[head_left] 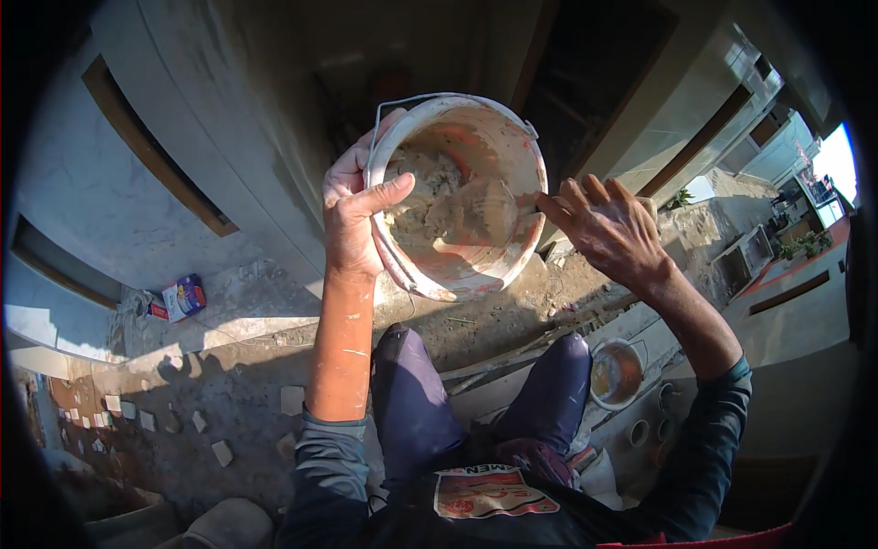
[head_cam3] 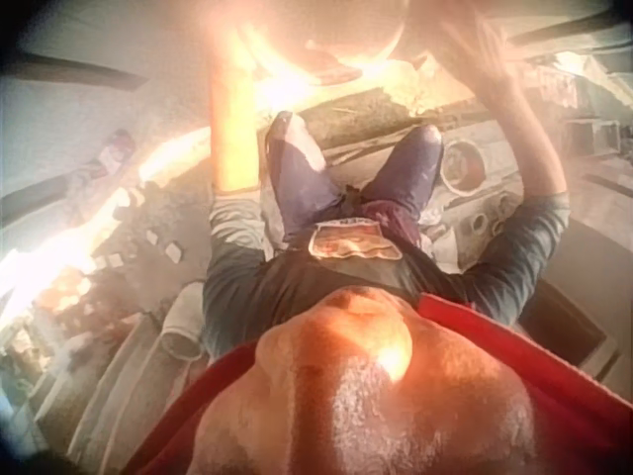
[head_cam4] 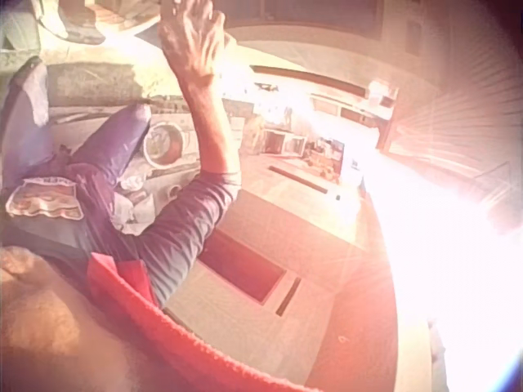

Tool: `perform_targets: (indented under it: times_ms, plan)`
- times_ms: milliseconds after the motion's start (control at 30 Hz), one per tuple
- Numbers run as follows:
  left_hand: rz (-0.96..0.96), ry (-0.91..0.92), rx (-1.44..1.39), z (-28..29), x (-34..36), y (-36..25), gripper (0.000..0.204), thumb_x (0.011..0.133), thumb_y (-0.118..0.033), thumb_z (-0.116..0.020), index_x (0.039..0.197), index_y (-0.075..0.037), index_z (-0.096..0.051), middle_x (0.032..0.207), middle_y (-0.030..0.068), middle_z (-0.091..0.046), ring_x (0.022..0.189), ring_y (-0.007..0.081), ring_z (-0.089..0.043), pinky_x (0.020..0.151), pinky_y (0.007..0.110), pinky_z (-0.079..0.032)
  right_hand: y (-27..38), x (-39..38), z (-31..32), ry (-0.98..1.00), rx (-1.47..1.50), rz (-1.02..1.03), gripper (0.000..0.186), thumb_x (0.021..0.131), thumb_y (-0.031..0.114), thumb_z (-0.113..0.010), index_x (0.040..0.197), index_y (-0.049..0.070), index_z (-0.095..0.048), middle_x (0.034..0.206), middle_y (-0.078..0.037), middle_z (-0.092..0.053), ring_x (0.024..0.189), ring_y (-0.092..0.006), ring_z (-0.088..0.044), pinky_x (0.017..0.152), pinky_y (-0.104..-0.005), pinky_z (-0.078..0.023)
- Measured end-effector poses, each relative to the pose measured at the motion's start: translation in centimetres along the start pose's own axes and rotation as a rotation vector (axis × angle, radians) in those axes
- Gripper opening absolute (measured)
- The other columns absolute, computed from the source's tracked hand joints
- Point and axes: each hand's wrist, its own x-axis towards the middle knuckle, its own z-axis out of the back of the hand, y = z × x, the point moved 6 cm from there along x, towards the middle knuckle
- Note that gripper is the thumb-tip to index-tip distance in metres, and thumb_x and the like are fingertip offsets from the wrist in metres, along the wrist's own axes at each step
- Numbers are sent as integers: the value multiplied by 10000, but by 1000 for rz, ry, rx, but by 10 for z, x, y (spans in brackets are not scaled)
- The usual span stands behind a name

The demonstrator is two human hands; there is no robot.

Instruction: The person applies mortar from a bucket to the underside of a roof edge using a trowel.

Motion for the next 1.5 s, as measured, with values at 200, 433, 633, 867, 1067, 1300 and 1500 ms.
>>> perform_targets:
  times_ms: [200,433,633,867,1067,1300,1500]
  plan:
    - [50,-39,85,13,17,46,210,651,65,-736,804,-15,-616,1292,124,-573,1170,190,-530,1043,332,-364,31,12,-57,-60,137,78,391,782,174,-619,1162,85,-588,917,-46,-515,856,-173,-558,682,-319,-462]
    - [80,-207,158,41,-3,82,437,676,49,-734,1100,-8,-645,766,-35,-509,809,79,-495,824,231,-396,44,33,-112,-55,475,32,394,781,79,-624,1175,90,-615,995,-74,-567,863,-247,-588,723,-380,-501]
    - [-46,-442,298,71,-47,75,478,626,89,-682,1099,37,-633,932,50,-620,902,141,-563,858,260,-441,61,28,-166,-54,943,12,246,839,87,-623,1077,36,-655,1002,-92,-600,848,-271,-628,680,-390,-499]
    - [-217,-648,317,60,-100,26,445,677,79,-677,1118,57,-621,937,99,-636,839,161,-588,819,276,-467,87,48,-185,-47,1190,138,252,872,131,-631,1095,12,-632,1033,-107,-599,808,-239,-631,656,-337,-504]
    - [-215,-765,453,47,-120,8,472,706,56,-672,1170,70,-593,948,112,-636,849,160,-584,803,271,-462,95,56,-185,-148,1307,287,256,861,105,-629,1089,-10,-624,1019,-133,-588,815,-281,-618,664,-370,-493]
    - [-203,-757,402,67,-124,6,478,740,41,-662,1211,35,-582,983,107,-606,932,180,-553,847,286,-440,94,61,-174,-165,1277,320,260,896,53,-602,1143,-28,-585,1024,-103,-579,825,-249,-587,720,-330,-481]
    - [-123,-731,451,83,-119,14,510,733,42,-657,1235,16,-572,1023,84,-593,901,149,-552,828,259,-443,75,55,-152,-371,1090,417,497,964,415,-458,1185,10,-643,952,-224,-678,797,-310,-661,625,-384,-549]
